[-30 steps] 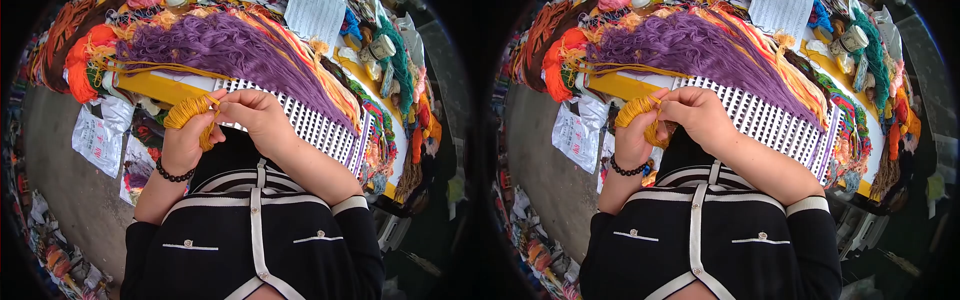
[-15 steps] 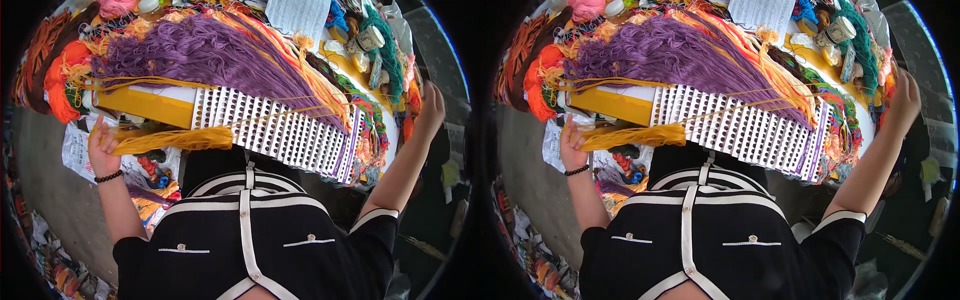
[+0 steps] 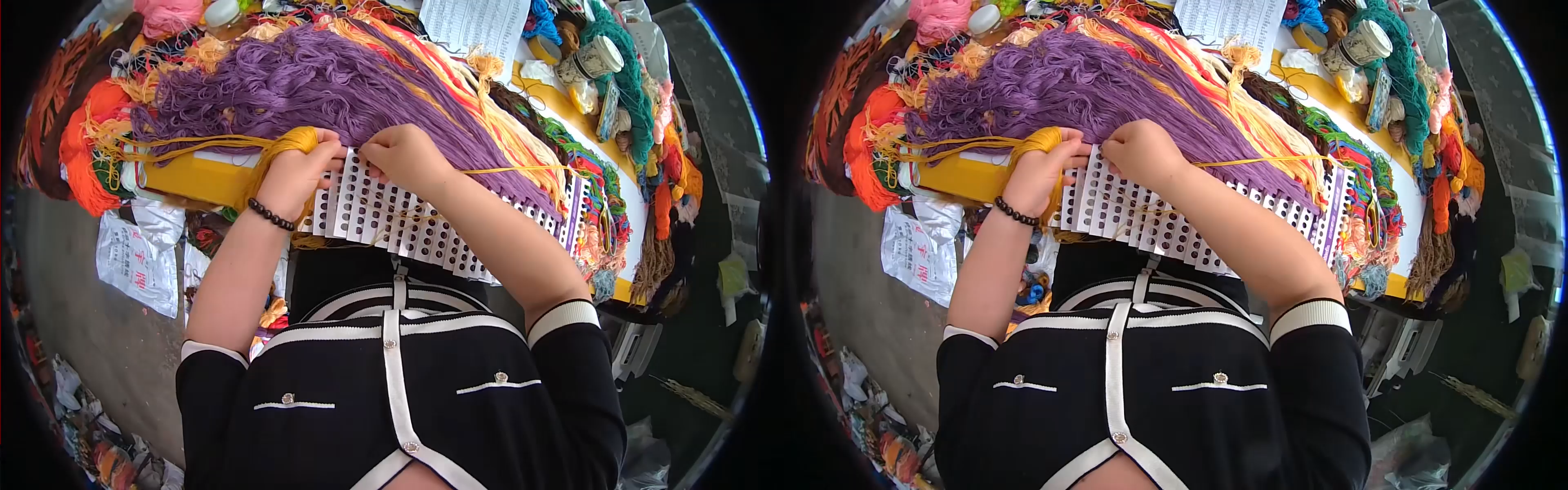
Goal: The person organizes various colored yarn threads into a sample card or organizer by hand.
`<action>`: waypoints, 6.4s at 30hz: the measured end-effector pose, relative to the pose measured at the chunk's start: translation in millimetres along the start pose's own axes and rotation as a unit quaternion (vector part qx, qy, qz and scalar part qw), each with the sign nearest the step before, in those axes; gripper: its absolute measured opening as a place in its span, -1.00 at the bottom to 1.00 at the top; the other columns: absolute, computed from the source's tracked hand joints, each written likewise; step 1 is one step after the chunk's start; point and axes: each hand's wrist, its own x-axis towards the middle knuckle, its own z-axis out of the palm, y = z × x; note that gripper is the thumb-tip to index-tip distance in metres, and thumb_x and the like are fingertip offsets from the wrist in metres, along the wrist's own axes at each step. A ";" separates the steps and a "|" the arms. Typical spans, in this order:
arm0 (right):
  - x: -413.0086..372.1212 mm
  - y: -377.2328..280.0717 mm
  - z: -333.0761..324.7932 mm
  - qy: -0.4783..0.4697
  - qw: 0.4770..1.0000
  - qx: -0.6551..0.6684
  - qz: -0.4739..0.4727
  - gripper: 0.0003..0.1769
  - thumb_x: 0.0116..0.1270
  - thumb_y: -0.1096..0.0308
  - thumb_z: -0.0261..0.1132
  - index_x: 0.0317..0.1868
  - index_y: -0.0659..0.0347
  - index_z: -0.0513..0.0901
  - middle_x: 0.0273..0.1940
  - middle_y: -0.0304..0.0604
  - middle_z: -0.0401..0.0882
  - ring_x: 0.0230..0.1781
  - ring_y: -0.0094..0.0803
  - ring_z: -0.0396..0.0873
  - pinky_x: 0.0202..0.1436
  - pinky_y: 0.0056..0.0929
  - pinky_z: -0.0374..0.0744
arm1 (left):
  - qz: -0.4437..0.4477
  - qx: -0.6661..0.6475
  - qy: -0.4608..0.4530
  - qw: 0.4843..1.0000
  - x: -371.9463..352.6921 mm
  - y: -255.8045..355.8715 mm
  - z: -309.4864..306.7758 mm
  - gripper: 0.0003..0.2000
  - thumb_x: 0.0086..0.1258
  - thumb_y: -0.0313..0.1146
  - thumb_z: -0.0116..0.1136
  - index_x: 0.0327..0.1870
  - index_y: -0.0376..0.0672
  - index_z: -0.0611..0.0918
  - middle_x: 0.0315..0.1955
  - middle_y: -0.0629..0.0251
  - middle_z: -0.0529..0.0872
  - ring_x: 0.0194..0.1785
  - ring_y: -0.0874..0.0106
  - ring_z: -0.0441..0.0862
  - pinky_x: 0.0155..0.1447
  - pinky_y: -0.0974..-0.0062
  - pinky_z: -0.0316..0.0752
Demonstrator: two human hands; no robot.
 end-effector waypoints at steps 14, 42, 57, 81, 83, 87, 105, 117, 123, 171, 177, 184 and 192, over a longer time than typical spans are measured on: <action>8.7 0.2 10.8 0.070 0.968 -0.222 -0.090 -0.75 0.25 0.31 0.11 -0.42 0.33 0.59 -0.53 -0.11 0.59 -0.52 -0.46 0.59 -0.37 -0.43 0.55 | 0.064 0.096 0.030 0.993 23.1 -16.6 8.1 -0.79 0.21 -0.46 0.18 -0.15 -0.19 0.49 -0.40 0.41 0.61 -0.40 0.65 0.50 -0.41 0.70 0.31; -1.6 -6.0 -11.0 -0.083 0.979 0.156 0.104 -0.83 0.25 0.42 0.07 -0.14 0.19 0.45 -0.44 -0.29 0.50 -0.42 -0.56 0.48 -0.38 -0.63 0.40 | 0.144 0.041 0.118 0.982 20.6 -3.9 -42.2 -0.73 0.46 -0.18 -0.04 -0.07 -0.16 0.61 -0.54 0.56 0.47 -0.50 0.70 0.39 -0.43 0.71 0.26; 7.4 -18.1 -23.3 -0.070 0.983 0.140 0.096 -0.66 0.25 0.32 0.12 0.02 0.22 0.42 -0.25 -0.17 0.64 -0.31 -0.44 0.60 -0.36 -0.54 0.50 | 0.201 -0.128 0.167 0.957 -44.1 16.0 -125.9 -0.84 0.36 -0.31 0.07 -0.15 -0.16 0.58 -0.23 0.34 0.63 -0.18 0.52 0.56 -0.10 0.58 0.44; -70.1 -49.5 27.2 -0.108 0.908 0.393 -0.099 -0.87 0.28 0.51 0.18 -0.25 0.45 0.59 -0.43 -0.18 0.54 -0.50 -0.53 0.46 -0.38 -0.59 0.44 | 0.142 -0.163 -0.116 0.969 -86.9 15.9 6.8 -0.55 0.29 -0.56 -0.09 0.23 -0.45 0.33 0.03 0.11 0.53 -0.13 0.43 0.61 -0.14 0.50 0.58; -70.3 -51.5 25.2 -0.106 0.904 0.406 -0.084 -0.86 0.27 0.52 0.19 -0.26 0.45 0.60 -0.44 -0.16 0.56 -0.52 -0.53 0.47 -0.39 -0.59 0.44 | 0.157 -0.137 -0.112 0.972 -86.7 14.9 7.3 -0.57 0.33 -0.59 -0.17 0.25 -0.41 0.33 0.03 0.15 0.52 -0.14 0.46 0.60 -0.12 0.50 0.58; -66.3 -45.9 30.9 -0.080 0.933 0.340 -0.087 -0.85 0.27 0.50 0.19 -0.26 0.46 0.61 -0.45 -0.15 0.57 -0.54 -0.53 0.47 -0.39 -0.60 0.44 | 0.173 -0.097 -0.097 0.975 -80.5 4.8 8.6 -0.58 0.33 -0.58 -0.15 0.25 -0.37 0.36 -0.03 0.19 0.55 -0.24 0.48 0.61 -0.15 0.54 0.57; -143.5 -39.1 -143.1 -0.070 0.769 0.606 -0.193 -0.88 0.21 0.32 0.12 -0.39 0.14 0.36 -0.54 -0.36 0.18 -0.57 -0.55 0.19 -0.35 -0.55 0.41 | 0.166 -0.436 0.021 0.884 -89.5 -25.4 -118.5 -0.60 0.36 -0.39 -0.10 0.24 -0.16 0.38 -0.26 0.41 0.65 -0.57 0.75 0.33 -0.48 0.75 0.30; -73.0 -8.2 -73.5 0.127 0.977 -0.083 -0.151 -0.79 0.19 0.32 0.31 -0.24 0.27 0.71 -0.45 -0.19 0.65 -0.45 -0.57 0.55 -0.32 -0.55 0.52 | 0.149 0.101 -0.067 0.981 -44.9 -1.2 -45.1 -0.72 0.31 -0.38 0.04 0.00 -0.22 0.60 -0.15 0.39 0.63 -0.57 0.70 0.29 -0.52 0.74 0.15; -14.9 -0.5 -11.4 0.021 0.990 -0.125 -0.056 -0.73 0.22 0.33 0.14 -0.50 0.34 0.62 -0.60 -0.15 0.56 -0.62 -0.49 0.52 -0.42 -0.48 0.52 | -0.011 0.029 0.007 0.999 -1.0 -2.9 18.9 -0.81 0.33 -0.40 0.01 -0.06 -0.15 0.53 -0.22 0.40 0.62 -0.29 0.61 0.49 -0.34 0.75 0.32; -50.3 -23.4 6.2 0.053 0.982 0.082 -0.163 -0.85 0.24 0.41 0.21 -0.22 0.28 0.61 -0.40 -0.25 0.58 -0.44 -0.55 0.52 -0.32 -0.58 0.49 | 0.221 0.023 0.004 0.975 -59.6 10.9 -46.4 -0.75 0.37 -0.42 -0.07 -0.04 -0.33 0.55 -0.25 0.17 0.68 -0.19 0.48 0.61 -0.09 0.53 0.45; -66.6 -45.8 30.2 -0.041 0.938 0.287 -0.190 -0.81 0.30 0.38 0.21 -0.23 0.38 0.61 -0.37 -0.21 0.58 -0.56 -0.50 0.54 -0.43 -0.61 0.52 | 0.188 -0.106 -0.107 0.971 -84.2 14.5 3.7 -0.56 0.32 -0.54 -0.08 0.25 -0.37 0.35 -0.01 0.21 0.55 -0.02 0.49 0.51 0.06 0.54 0.39; -68.2 -48.5 26.0 -0.114 0.911 0.392 -0.053 -0.83 0.27 0.44 0.21 -0.22 0.39 0.60 -0.50 -0.24 0.56 -0.52 -0.62 0.50 -0.44 -0.66 0.45 | 0.189 -0.033 -0.104 0.976 -87.9 12.3 10.7 -0.55 0.34 -0.56 -0.07 0.29 -0.28 0.33 0.03 0.25 0.51 -0.08 0.55 0.55 -0.06 0.64 0.47; -70.4 -44.0 27.9 -0.075 0.916 0.378 -0.108 -0.87 0.25 0.46 0.25 -0.27 0.36 0.65 -0.31 -0.17 0.63 -0.33 -0.57 0.55 -0.19 -0.61 0.50 | 0.140 -0.110 -0.098 0.979 -91.7 8.4 3.7 -0.62 0.38 -0.52 -0.12 0.22 -0.36 0.40 -0.02 0.19 0.56 -0.23 0.52 0.62 -0.37 0.67 0.54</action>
